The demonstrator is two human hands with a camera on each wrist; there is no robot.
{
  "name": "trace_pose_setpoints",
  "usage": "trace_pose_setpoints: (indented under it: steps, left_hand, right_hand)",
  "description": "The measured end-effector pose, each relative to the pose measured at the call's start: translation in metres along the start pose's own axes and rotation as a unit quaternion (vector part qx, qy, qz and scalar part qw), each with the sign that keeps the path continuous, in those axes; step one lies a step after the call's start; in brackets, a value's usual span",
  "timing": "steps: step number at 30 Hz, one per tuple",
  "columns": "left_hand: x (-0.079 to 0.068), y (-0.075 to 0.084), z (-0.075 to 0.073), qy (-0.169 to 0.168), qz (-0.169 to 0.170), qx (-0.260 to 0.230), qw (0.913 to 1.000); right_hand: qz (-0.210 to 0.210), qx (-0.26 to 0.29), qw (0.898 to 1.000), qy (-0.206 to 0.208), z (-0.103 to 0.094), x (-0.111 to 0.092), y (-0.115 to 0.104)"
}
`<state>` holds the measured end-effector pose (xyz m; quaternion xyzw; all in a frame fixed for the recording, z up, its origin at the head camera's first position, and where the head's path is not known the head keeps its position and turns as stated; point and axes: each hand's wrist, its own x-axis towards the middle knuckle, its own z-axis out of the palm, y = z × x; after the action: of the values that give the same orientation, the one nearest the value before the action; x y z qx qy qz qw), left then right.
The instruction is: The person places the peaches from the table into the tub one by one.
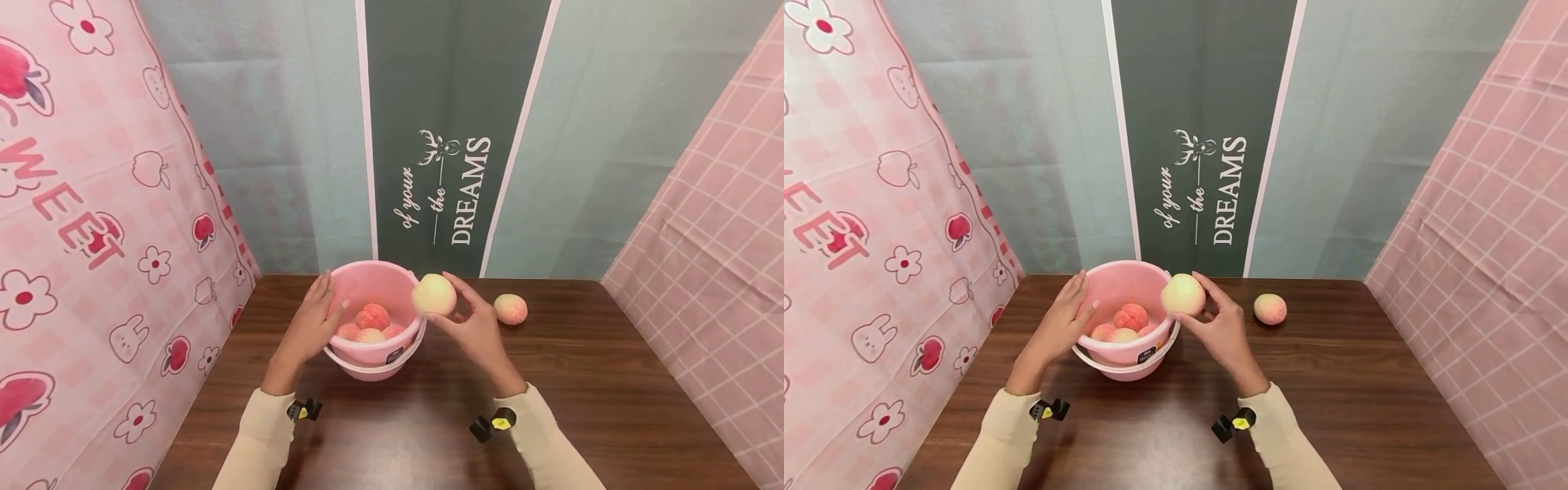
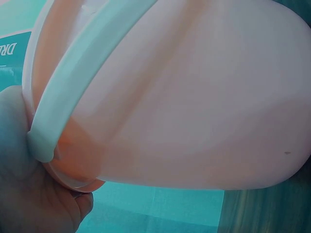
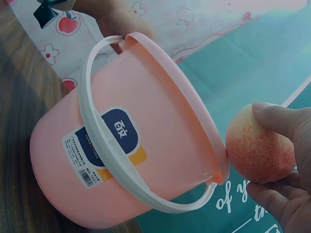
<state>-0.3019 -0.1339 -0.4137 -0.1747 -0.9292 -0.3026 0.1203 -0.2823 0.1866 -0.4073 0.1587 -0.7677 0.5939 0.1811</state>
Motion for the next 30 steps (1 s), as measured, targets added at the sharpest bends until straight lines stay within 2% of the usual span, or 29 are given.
trace_pose_setpoints:
  steps: [10, 30]
  left_hand:
    - [-0.001, 0.0, 0.001, 0.002, 0.001, 0.0, 1.0]
    - [-0.001, -0.001, 0.0, -0.004, -0.002, 0.002, 1.0]
  right_hand:
    - [-0.013, -0.028, 0.999, -0.014, 0.01, 0.0, -0.006]
    - [-0.015, -0.012, 1.0, -0.016, 0.019, 0.001, -0.006]
